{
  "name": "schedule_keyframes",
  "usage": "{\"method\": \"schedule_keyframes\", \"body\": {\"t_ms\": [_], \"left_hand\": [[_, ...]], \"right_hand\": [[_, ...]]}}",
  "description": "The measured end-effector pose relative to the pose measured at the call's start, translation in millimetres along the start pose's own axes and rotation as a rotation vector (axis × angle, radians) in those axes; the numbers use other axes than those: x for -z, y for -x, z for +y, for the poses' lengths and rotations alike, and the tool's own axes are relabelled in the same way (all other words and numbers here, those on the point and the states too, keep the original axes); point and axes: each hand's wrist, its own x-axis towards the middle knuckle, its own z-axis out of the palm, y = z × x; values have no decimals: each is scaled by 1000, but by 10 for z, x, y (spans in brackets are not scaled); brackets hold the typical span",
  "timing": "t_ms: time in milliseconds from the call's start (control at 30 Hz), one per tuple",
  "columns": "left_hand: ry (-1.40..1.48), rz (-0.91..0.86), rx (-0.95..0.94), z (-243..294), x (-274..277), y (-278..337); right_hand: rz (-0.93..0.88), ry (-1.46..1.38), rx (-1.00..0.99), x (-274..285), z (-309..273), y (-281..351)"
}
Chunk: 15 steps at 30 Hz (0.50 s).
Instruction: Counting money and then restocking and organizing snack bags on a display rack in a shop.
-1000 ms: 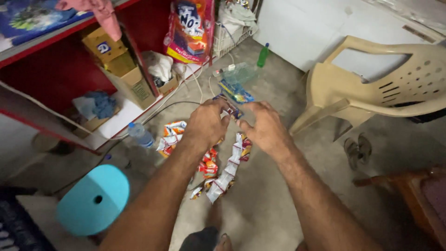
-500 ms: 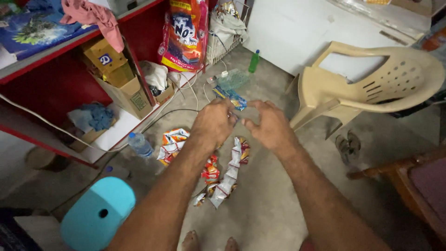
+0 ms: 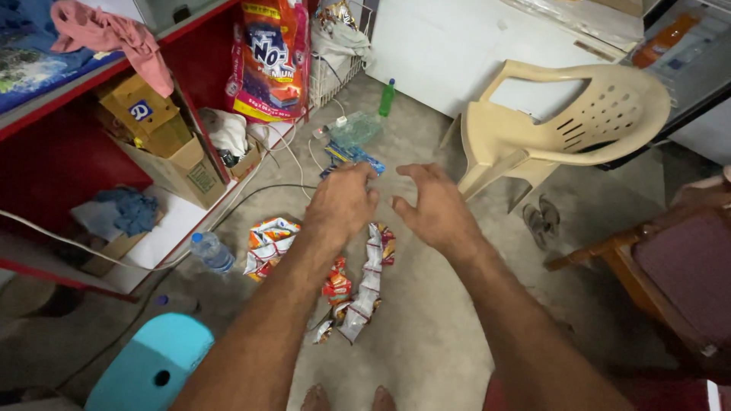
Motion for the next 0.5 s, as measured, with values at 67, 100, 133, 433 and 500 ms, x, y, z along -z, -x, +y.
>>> {"method": "schedule_keyframes", "body": {"t_ms": [67, 100, 133, 433, 500], "left_hand": [[-20, -39, 16, 3, 40, 3], [-19, -38, 14, -6, 51, 17], [-17, -32, 12, -13, 61, 31], [-12, -39, 51, 11, 192, 94], [-22, -62, 72, 26, 193, 98]], "right_hand": [[-16, 10, -15, -8, -46, -13], [-14, 12, -15, 0, -78, -6], [-26, 14, -46, 10, -107, 2], [-93, 38, -158, 33, -198, 27], [-85, 31, -148, 41, -195, 50]]}}
